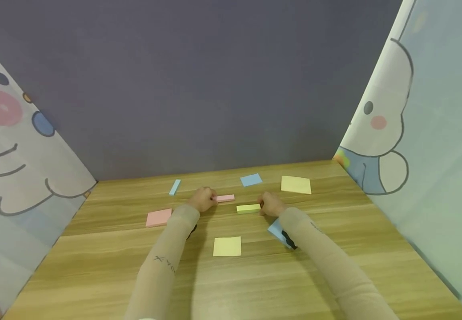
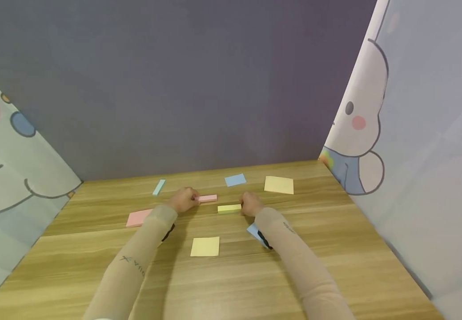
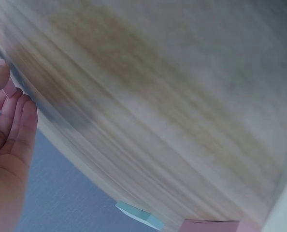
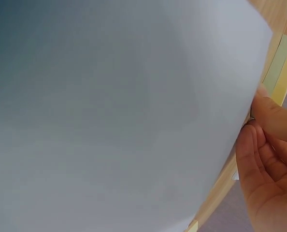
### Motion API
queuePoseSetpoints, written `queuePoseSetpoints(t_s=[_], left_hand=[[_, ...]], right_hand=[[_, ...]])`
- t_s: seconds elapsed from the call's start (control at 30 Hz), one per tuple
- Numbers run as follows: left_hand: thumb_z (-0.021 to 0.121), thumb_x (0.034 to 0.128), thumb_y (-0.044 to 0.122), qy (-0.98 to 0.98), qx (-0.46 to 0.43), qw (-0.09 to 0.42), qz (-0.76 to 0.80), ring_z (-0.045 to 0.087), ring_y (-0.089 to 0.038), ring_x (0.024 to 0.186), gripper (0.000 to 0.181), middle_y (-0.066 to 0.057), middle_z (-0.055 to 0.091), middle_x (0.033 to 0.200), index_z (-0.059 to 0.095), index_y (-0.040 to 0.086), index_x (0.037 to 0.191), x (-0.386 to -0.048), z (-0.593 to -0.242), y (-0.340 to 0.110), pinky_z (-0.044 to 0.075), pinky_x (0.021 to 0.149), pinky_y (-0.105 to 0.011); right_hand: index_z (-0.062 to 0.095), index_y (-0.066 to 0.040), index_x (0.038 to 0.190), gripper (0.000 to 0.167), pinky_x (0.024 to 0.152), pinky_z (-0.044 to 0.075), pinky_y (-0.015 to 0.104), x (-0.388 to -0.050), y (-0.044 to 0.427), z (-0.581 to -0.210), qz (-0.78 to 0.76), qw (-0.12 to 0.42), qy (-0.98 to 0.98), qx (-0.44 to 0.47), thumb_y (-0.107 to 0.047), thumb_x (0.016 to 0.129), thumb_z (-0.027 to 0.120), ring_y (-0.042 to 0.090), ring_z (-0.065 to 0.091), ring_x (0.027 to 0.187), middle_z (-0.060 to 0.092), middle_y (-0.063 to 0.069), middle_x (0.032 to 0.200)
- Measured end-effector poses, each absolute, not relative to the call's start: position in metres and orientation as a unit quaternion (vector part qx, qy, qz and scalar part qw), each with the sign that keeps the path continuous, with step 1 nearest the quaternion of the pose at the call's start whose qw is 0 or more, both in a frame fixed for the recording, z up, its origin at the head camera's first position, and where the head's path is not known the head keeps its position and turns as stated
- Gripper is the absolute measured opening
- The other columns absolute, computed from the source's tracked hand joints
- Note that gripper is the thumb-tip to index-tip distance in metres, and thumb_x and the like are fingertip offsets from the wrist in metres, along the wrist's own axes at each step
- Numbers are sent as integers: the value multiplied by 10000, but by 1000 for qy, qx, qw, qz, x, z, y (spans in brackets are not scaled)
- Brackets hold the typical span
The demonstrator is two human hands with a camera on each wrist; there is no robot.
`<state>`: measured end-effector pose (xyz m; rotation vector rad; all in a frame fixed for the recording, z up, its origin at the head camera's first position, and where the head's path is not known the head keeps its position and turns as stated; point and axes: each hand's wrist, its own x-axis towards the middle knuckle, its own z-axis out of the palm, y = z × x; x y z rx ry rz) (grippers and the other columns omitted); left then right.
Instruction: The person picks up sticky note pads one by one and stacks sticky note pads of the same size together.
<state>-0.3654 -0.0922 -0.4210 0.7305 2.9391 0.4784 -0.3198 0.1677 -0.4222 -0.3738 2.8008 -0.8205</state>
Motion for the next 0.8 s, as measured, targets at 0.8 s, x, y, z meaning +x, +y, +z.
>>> queuePoseSetpoints(t_s=[0.8], left_hand=[[650, 848, 152, 957, 233, 47, 168, 602, -226, 909, 191, -107, 655, 979, 678, 29, 991, -365, -421, -92, 511, 780, -335]], right_hand=[[614, 41, 1125, 403, 812, 510, 350, -318, 167, -419, -259, 88, 953, -129, -58, 752, 730, 238, 579, 913, 643, 125, 991]])
